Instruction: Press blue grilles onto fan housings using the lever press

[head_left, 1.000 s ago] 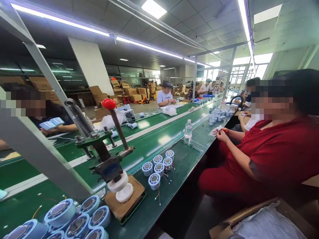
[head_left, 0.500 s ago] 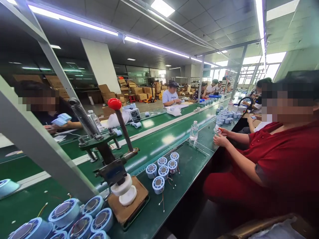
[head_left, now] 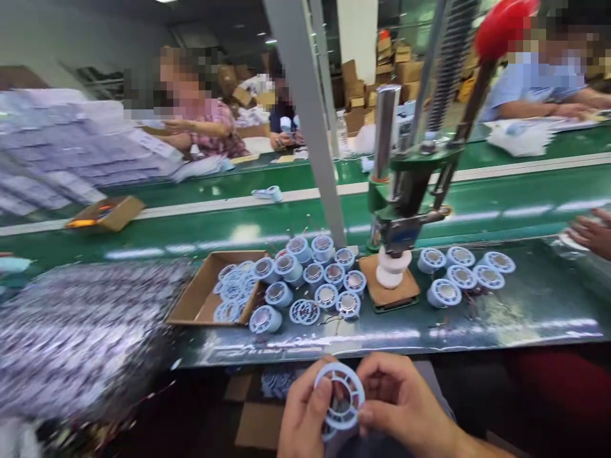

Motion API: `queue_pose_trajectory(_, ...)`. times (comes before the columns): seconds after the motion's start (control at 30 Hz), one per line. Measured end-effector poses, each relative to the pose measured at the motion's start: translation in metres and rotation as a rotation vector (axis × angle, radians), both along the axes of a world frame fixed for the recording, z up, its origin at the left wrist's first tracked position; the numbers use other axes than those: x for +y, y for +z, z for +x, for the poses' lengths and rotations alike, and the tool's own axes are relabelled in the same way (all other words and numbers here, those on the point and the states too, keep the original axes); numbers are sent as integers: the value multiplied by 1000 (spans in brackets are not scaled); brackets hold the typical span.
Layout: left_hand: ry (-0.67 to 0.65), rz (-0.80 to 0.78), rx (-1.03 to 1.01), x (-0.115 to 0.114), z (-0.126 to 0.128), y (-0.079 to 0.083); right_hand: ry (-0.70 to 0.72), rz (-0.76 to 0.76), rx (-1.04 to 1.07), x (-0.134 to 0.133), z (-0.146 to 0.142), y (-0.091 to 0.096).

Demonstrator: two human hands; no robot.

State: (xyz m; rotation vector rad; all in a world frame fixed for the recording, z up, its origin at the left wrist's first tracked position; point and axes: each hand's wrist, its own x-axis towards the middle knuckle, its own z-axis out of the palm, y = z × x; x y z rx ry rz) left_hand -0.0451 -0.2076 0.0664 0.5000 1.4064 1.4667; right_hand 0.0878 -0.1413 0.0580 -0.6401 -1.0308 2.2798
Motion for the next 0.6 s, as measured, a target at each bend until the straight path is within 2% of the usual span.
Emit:
queue_pose_trajectory(0.13, -71, 124, -26, 8, -2, 14, 63, -18, 8, 4, -4, 12)
queue_pose_trajectory(0.33, -135, 272, 32, 4, -10, 7, 74, 109, -56, 5, -9, 12)
queue_pose_trajectory(0.6, -242, 260, 212, 3, -21, 5, -6, 320, -178, 5, -7, 11)
